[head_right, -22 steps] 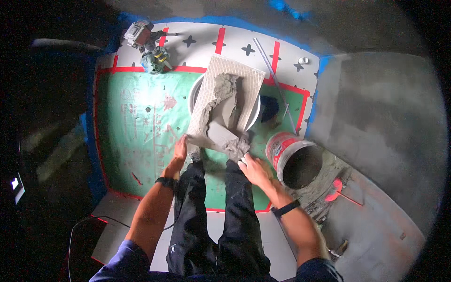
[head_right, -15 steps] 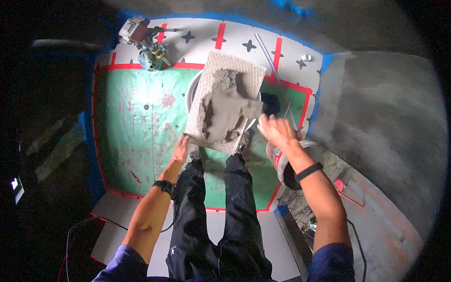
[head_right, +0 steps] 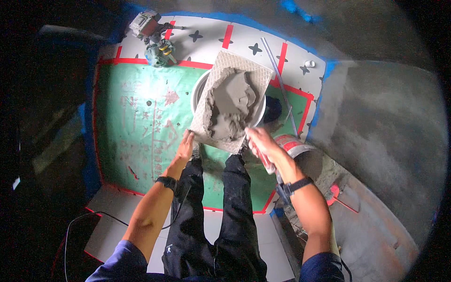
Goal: Apply adhesive to the back of a wall tile and install it onto a wall, using tile levelers to ensure alignment.
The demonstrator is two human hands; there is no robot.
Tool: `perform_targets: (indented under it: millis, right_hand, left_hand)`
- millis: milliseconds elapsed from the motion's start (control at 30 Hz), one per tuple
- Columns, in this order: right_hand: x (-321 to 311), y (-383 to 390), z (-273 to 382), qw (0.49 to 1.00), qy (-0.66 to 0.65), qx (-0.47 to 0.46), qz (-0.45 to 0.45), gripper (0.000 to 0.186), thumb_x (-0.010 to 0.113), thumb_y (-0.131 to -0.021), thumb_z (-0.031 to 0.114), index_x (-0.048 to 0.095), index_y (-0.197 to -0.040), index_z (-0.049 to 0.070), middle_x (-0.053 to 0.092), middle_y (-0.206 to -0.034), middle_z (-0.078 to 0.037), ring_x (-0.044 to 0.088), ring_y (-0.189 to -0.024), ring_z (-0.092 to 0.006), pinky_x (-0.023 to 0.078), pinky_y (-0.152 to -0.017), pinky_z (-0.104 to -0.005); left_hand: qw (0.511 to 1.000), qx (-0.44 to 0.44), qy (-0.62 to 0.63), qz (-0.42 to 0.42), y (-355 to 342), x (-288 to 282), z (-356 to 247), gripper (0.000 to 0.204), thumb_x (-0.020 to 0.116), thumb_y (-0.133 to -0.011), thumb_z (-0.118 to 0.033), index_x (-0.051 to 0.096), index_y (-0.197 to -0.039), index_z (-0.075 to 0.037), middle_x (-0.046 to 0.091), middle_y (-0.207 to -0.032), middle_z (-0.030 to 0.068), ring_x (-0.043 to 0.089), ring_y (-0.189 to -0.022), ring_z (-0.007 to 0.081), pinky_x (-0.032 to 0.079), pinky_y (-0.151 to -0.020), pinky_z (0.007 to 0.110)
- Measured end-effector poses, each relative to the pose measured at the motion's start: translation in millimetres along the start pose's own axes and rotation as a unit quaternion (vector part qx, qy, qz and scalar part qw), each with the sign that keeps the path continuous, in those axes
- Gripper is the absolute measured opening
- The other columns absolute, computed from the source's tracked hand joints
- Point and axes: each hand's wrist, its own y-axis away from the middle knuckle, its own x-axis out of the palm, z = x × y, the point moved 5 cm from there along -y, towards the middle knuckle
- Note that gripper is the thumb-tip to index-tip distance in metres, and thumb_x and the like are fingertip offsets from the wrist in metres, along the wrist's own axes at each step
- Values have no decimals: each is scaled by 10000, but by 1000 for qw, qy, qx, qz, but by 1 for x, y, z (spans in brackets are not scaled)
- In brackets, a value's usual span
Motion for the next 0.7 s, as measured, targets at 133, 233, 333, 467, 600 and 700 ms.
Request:
perform_targets:
  millis: [133, 233, 333, 467, 600, 700]
  right_hand:
    - [10, 23, -40, 992, 123, 14, 4, 370, 542, -998, 418, 556, -988, 48, 520, -620, -2, 467, -435, -92, 387, -390, -269]
    - [7, 28, -31, 911, 403, -84, -4, 389, 551, -972, 380, 580, -1082, 8, 621, -666, -128, 608, -507, -236, 488, -468, -377]
    - [-6, 17, 9, 680, 708, -188, -40, 347, 564, -937, 351, 583, -1025, 16, 669, -775, -246, 681, -656, -418, 558, -580, -497]
    - [-44, -4, 85, 542, 756, -318, -181, 302, 602, -931, 351, 524, -938, 59, 646, -718, -183, 680, -588, -346, 540, -476, -475]
    - [-75, -30, 106, 610, 716, -288, -178, 336, 611, -933, 362, 553, -996, 37, 650, -759, -189, 690, -711, -369, 550, -618, -484]
    - [-68, -35, 70, 855, 438, -227, -160, 467, 622, -945, 385, 571, -1188, -11, 650, -742, -177, 665, -619, -312, 515, -567, -452]
  left_hand:
    - [998, -6, 61, 0, -1, -1, 2, 783, 311, -1025, -530, 199, -1536, 53, 211, -1591, 278, 137, -1509, 369, 149, -1224, 395]
    - [999, 17, 30, -4, 0, -1, 2, 777, 309, -1024, -529, 216, -1533, 52, 228, -1586, 280, 139, -1509, 369, 151, -1223, 399]
    - [999, 30, -2, -12, 1, 1, 3, 780, 302, -1025, -529, 194, -1538, 47, 206, -1590, 287, 127, -1510, 376, 155, -1221, 404]
    - [997, 36, -65, -12, 2, 8, 6, 797, 297, -1023, -533, 126, -1549, 41, 142, -1604, 288, 111, -1509, 387, 179, -1215, 412]
    - [995, 33, -89, -17, 2, 12, 7, 804, 314, -1013, -527, 79, -1561, 12, 103, -1611, 287, 104, -1508, 393, 211, -1206, 420]
    - [995, 21, -92, -16, 0, 12, 7, 798, 344, -1007, -504, 76, -1565, -1, 100, -1604, 304, 107, -1505, 403, 228, -1200, 423]
